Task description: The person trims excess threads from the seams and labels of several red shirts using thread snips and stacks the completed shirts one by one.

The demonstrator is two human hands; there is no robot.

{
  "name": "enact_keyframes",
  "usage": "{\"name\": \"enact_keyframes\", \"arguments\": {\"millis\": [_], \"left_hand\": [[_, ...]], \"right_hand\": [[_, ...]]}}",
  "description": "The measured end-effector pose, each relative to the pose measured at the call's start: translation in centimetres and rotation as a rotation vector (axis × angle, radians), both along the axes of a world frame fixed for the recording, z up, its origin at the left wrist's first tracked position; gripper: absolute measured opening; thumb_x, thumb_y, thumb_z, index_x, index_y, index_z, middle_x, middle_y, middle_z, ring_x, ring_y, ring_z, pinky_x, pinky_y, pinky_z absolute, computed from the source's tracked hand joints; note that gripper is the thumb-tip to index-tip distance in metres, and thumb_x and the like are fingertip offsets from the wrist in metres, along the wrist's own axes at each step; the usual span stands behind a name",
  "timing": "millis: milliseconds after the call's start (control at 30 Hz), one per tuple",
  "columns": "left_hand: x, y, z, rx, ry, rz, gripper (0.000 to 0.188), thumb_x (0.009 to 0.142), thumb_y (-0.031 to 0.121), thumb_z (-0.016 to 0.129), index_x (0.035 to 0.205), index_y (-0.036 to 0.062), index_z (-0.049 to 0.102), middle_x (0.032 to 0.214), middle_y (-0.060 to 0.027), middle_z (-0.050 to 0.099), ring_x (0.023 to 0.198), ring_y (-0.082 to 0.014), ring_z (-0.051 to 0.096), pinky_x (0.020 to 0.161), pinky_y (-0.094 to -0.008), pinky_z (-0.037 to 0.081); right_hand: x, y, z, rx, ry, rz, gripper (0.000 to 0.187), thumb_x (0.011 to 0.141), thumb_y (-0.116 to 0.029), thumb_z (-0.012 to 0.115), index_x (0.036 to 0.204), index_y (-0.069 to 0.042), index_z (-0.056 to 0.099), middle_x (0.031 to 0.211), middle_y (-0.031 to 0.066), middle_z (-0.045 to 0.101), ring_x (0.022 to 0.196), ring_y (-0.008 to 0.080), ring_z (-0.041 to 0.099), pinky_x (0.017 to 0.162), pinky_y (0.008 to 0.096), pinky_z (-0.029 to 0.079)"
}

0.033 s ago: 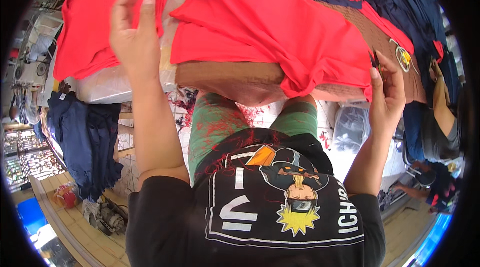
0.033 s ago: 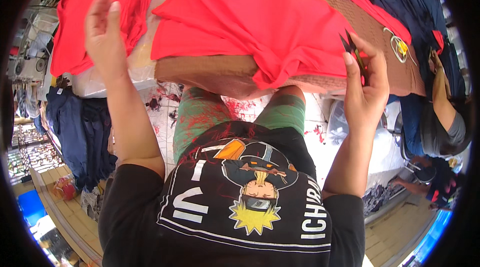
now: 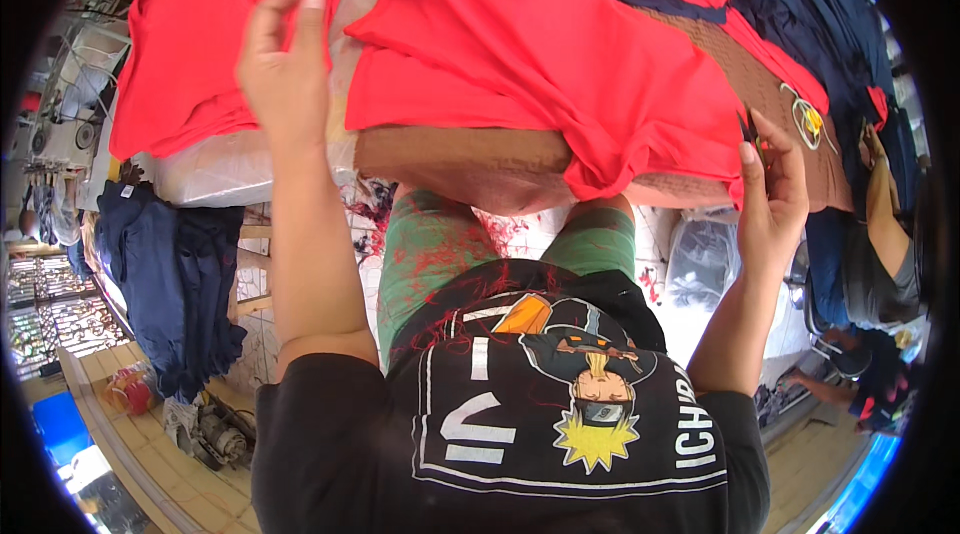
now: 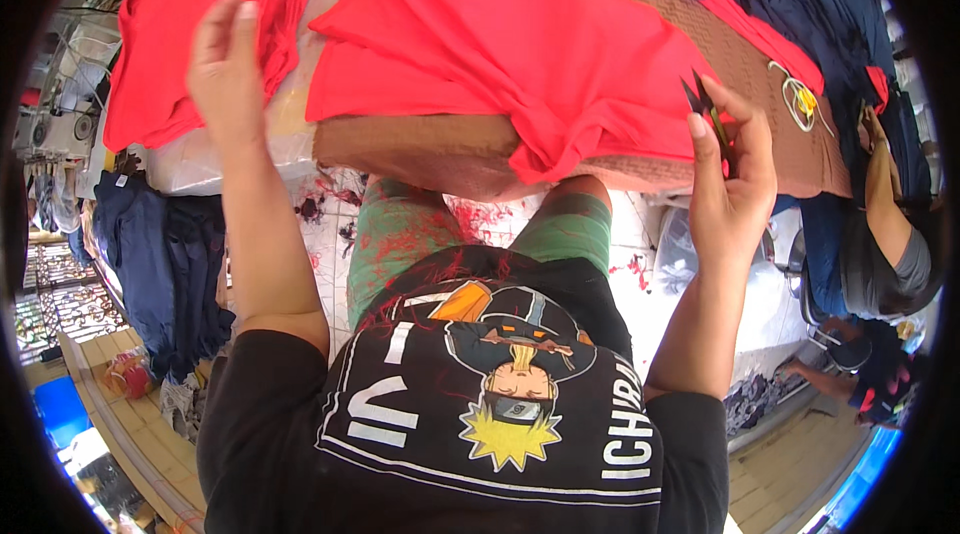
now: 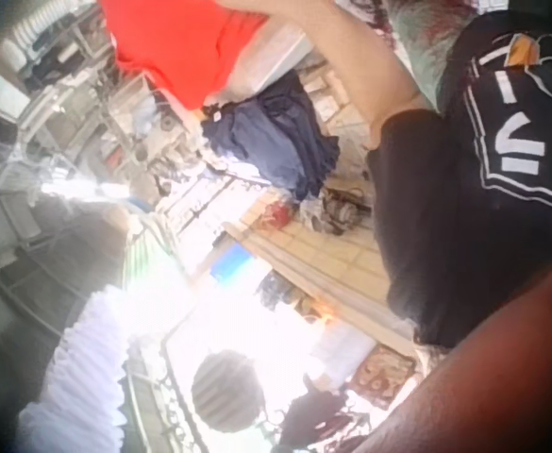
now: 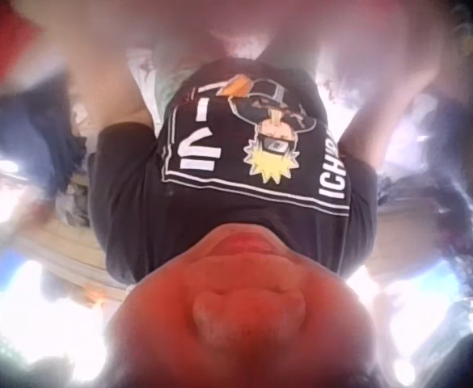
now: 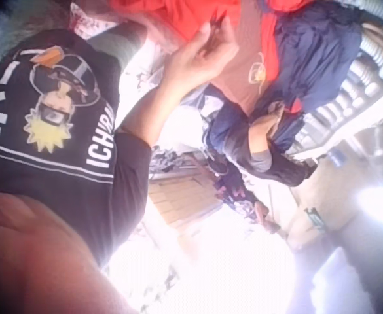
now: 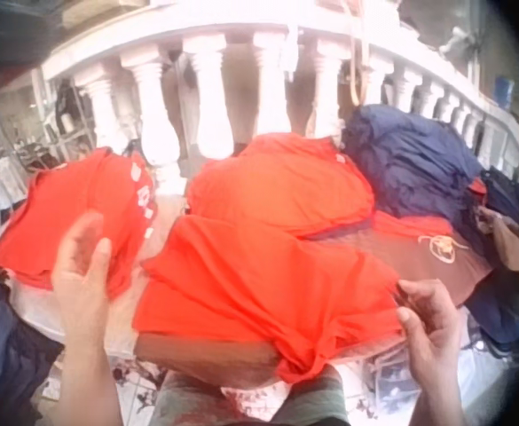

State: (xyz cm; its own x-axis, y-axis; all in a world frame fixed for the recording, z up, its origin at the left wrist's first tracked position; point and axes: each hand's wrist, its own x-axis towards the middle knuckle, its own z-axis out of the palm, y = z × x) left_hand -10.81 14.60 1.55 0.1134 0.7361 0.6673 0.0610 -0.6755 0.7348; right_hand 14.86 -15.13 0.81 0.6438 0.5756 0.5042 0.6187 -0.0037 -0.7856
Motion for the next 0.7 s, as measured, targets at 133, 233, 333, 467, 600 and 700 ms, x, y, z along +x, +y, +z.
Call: {"name": "enact_keyframes", "arguments": {"millis": [133, 233, 333, 467, 600, 700], "left_hand": [[3.4, 4.2, -6.2, -0.009, 0.584, 0.012, 0.034, 0.085, 0.033, 0.068, 0.107, 0.008, 0.069, 0.111, -0.0107, 0.066, 0.104, -0.0241, 0.062, 0.09, -0.032, 0.047], [6.7, 5.6, -10.3, 0.157, 0.814, 0.305, 0.037, 0.081, 0.035, 0.07, 0.106, 0.0076, 0.069, 0.105, -0.0118, 0.067, 0.099, -0.0298, 0.063, 0.087, -0.0346, 0.048], [7.6, 6.0, -11.3, 0.03, 0.828, 0.334, 0.033, 0.081, 0.032, 0.07, 0.101, 0.0065, 0.07, 0.101, -0.0107, 0.068, 0.095, -0.0284, 0.063, 0.085, -0.0343, 0.049], [2.1, 7.2, -6.9, -0.031, 0.645, -0.2, 0.025, 0.084, 0.025, 0.068, 0.092, 0.0017, 0.069, 0.092, -0.0089, 0.069, 0.085, -0.0201, 0.066, 0.076, -0.0315, 0.049], [-8.1, 3.1, 3.3, -0.295, 1.47, -0.401, 0.026, 0.085, 0.019, 0.068, 0.1, -0.0013, 0.068, 0.092, -0.0153, 0.07, 0.084, -0.0178, 0.067, 0.077, -0.0305, 0.049], [-8.4, 2.6, 4.1, -0.103, 1.243, -0.24, 0.028, 0.082, 0.02, 0.068, 0.104, 0.0026, 0.068, 0.094, -0.0186, 0.068, 0.083, -0.028, 0.067, 0.074, -0.0357, 0.05]], "right_hand": [[0.1, 0.7, -0.3, -0.042, 0.01, 0.001, 0.025, 0.089, -0.005, 0.063, 0.114, -0.001, 0.061, 0.099, 0.0018, 0.059, 0.087, 0.0078, 0.054, 0.079, 0.0208, 0.043], [-1.0, 2.3, -0.1, -0.045, 0.022, 0.017, 0.025, 0.087, -0.003, 0.064, 0.112, -0.002, 0.062, 0.096, 0.0015, 0.057, 0.084, 0.0079, 0.053, 0.076, 0.0204, 0.042], [-2.0, 3.4, 0.5, -0.106, -0.014, 0.033, 0.025, 0.087, -0.002, 0.064, 0.112, -0.003, 0.062, 0.095, 0.0009, 0.056, 0.084, 0.0073, 0.053, 0.075, 0.0199, 0.042], [-1.7, 4.0, 0.4, -0.087, -0.052, 0.025, 0.024, 0.087, -0.002, 0.064, 0.112, -0.003, 0.062, 0.094, 0.0008, 0.055, 0.08, 0.0064, 0.05, 0.074, 0.0198, 0.041], [-0.2, 3.7, -0.8, -0.047, 0.035, 0.016, 0.025, 0.088, -0.002, 0.063, 0.112, -0.003, 0.062, 0.094, 0.0001, 0.055, 0.08, 0.0061, 0.05, 0.074, 0.0193, 0.042], [-0.5, 5.4, -0.6, -0.047, 0.062, 0.054, 0.023, 0.088, -0.001, 0.062, 0.111, -0.001, 0.062, 0.095, 0.0001, 0.056, 0.083, 0.0062, 0.052, 0.076, 0.0199, 0.042]]}}
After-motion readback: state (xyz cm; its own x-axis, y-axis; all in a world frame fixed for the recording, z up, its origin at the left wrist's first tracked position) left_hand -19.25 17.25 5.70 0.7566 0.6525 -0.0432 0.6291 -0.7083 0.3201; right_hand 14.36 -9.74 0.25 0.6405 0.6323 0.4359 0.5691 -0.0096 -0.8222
